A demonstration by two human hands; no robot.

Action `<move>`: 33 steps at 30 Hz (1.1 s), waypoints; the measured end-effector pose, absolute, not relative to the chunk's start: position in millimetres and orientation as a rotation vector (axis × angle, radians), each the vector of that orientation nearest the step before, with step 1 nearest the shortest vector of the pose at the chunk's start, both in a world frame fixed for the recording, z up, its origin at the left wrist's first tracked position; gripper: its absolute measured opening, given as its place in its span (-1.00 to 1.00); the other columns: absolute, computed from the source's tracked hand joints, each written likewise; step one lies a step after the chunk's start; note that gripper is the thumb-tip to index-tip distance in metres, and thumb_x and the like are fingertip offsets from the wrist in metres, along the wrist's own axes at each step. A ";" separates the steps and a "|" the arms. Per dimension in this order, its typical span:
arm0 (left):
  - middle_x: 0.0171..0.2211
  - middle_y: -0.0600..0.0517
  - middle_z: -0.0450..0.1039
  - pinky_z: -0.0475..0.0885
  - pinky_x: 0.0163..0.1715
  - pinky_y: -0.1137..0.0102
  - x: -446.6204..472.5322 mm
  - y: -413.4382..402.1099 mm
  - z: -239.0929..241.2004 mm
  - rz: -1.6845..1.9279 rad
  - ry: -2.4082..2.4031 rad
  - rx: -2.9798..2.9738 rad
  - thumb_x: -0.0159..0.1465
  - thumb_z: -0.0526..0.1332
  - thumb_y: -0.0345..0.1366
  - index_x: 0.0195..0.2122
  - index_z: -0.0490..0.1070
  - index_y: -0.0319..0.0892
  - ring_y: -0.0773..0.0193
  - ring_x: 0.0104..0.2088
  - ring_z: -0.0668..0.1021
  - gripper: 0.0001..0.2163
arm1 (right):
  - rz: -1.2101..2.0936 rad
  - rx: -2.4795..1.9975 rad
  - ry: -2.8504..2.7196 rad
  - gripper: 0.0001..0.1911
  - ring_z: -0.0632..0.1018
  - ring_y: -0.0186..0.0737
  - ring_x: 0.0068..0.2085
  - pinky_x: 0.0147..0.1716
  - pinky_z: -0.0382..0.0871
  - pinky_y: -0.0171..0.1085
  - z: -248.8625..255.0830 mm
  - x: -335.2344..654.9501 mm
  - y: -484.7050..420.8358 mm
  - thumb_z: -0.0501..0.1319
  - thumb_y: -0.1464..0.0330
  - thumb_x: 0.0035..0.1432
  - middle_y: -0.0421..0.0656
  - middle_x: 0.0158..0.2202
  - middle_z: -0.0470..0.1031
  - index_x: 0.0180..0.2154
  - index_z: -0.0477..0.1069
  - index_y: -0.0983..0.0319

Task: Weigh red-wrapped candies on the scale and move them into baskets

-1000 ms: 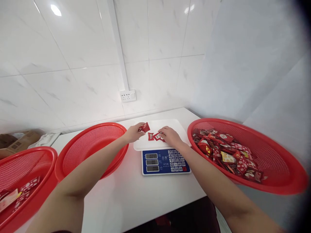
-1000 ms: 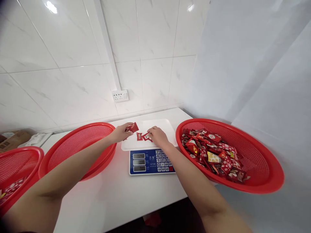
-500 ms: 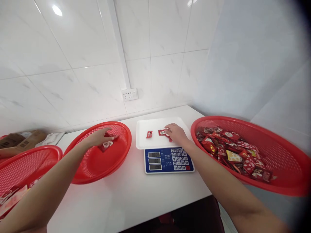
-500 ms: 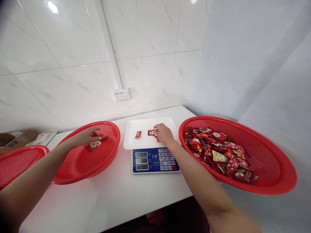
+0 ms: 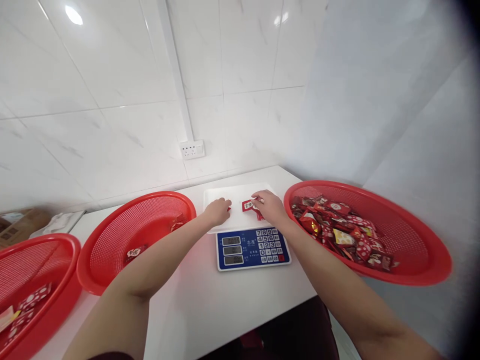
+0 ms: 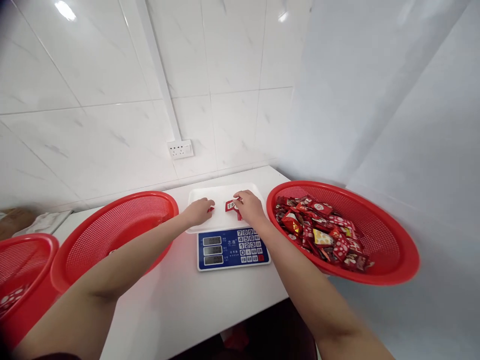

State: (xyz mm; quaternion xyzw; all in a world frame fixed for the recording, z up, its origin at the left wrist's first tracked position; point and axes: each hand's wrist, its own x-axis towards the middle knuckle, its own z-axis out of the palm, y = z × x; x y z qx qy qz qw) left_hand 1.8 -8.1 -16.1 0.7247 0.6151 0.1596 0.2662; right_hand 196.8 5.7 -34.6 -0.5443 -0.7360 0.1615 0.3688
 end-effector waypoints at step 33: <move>-0.42 0.08 0.45 0.50 -0.38 0.41 -1.7 -61.3 23.7 1.064 0.941 0.970 0.05 0.37 -0.26 -0.22 0.41 -0.17 0.38 -0.42 0.52 -0.72 | 0.911 -0.709 -1.257 -0.63 0.48 -0.21 -0.08 -0.05 0.34 -0.15 0.4 102.1 -36.1 -0.02 0.15 0.22 -0.08 -0.11 0.51 -0.02 0.25 0.19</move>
